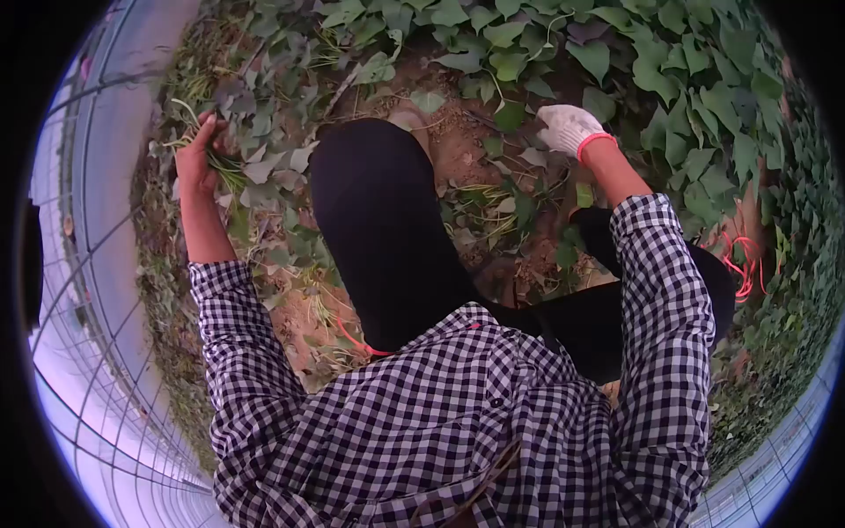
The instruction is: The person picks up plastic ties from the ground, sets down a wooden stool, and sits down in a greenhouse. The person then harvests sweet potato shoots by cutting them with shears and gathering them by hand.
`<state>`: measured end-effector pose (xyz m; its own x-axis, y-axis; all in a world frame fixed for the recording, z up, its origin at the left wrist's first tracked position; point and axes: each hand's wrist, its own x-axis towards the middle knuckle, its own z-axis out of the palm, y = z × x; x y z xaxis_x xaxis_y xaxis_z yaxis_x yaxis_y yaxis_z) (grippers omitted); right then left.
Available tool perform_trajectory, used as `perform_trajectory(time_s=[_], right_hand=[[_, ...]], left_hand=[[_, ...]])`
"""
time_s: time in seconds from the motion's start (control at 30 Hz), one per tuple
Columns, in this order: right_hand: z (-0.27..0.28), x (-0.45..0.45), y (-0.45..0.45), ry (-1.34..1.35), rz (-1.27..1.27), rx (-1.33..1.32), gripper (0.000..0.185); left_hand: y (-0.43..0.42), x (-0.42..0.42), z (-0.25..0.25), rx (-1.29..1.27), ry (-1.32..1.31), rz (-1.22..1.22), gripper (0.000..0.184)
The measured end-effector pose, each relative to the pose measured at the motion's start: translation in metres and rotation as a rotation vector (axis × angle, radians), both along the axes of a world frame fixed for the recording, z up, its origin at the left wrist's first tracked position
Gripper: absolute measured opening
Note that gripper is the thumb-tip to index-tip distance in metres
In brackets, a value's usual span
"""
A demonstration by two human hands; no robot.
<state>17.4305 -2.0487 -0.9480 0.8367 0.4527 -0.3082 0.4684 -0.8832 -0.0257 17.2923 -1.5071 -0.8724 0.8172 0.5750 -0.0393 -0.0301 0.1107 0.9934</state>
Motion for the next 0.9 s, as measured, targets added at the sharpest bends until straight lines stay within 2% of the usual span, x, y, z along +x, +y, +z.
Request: perform_trajectory(time_s=[0.1, 0.17, 0.2, 0.23, 0.33, 0.37, 0.43, 0.5, 0.57, 0.67, 0.7, 0.73, 0.77, 0.8, 0.87, 0.9], right_hand=[[-0.062, 0.007, 0.005, -0.051, -0.011, 0.012, 0.035], [-0.084, -0.012, 0.007, -0.144, -0.021, 0.041, 0.035], [-0.109, -0.052, -0.029, -0.089, -0.158, -0.010, 0.035], [-0.121, -0.057, -0.030, -0.118, -0.184, -0.018, 0.034], [-0.099, -0.070, -0.011, -0.152, -0.210, -0.118, 0.034], [-0.098, -0.071, -0.009, -0.218, -0.151, -0.185, 0.037], [-0.096, -0.073, -0.013, -0.229, -0.213, -0.226, 0.038], [-0.101, -0.068, -0.013, -0.227, -0.231, -0.324, 0.042], [-0.124, -0.066, -0.022, -0.316, -0.052, -0.486, 0.044], [-0.156, -0.061, -0.056, -0.293, 0.079, -0.361, 0.046], [-0.129, -0.063, -0.046, -0.220, 0.085, -0.223, 0.043], [-0.098, -0.064, -0.031, -0.145, 0.088, -0.086, 0.041], [-0.067, -0.064, -0.012, -0.018, 0.097, 0.063, 0.035], [-0.044, -0.065, 0.000, 0.041, 0.120, 0.037, 0.036], [-0.010, -0.066, 0.022, 0.235, 0.117, 0.019, 0.042], [0.007, -0.067, 0.040, 0.314, 0.060, 0.092, 0.042]], left_hand=[[0.021, -0.028, -0.014, 0.019, 0.034, -0.005, 0.028], [0.020, -0.054, -0.016, 0.102, 0.132, 0.086, 0.023], [0.011, -0.021, -0.049, 0.075, 0.249, -0.018, 0.020], [0.010, -0.023, -0.055, 0.076, 0.288, -0.044, 0.020], [-0.021, -0.015, -0.064, 0.091, 0.374, -0.192, 0.021], [-0.034, -0.010, -0.069, 0.101, 0.392, -0.250, 0.020], [-0.074, 0.010, -0.074, 0.233, 0.476, -0.437, 0.016], [-0.109, 0.030, -0.084, 0.250, 0.534, -0.499, 0.016], [-0.131, 0.060, -0.116, 0.357, 0.477, -0.607, 0.016], [-0.153, 0.119, -0.150, 0.804, 0.373, -0.617, 0.017], [-0.156, 0.136, -0.162, 0.971, 0.326, -0.594, 0.016], [-0.166, 0.150, -0.145, 1.098, 0.520, -0.603, 0.015], [-0.170, 0.158, -0.148, 1.069, 0.460, -0.509, 0.018], [-0.171, 0.172, -0.151, 1.041, 0.396, -0.417, 0.021], [-0.143, 0.218, -0.205, 1.348, 0.374, -0.524, 0.029], [-0.127, 0.236, -0.225, 1.361, 0.329, -0.485, 0.030]])
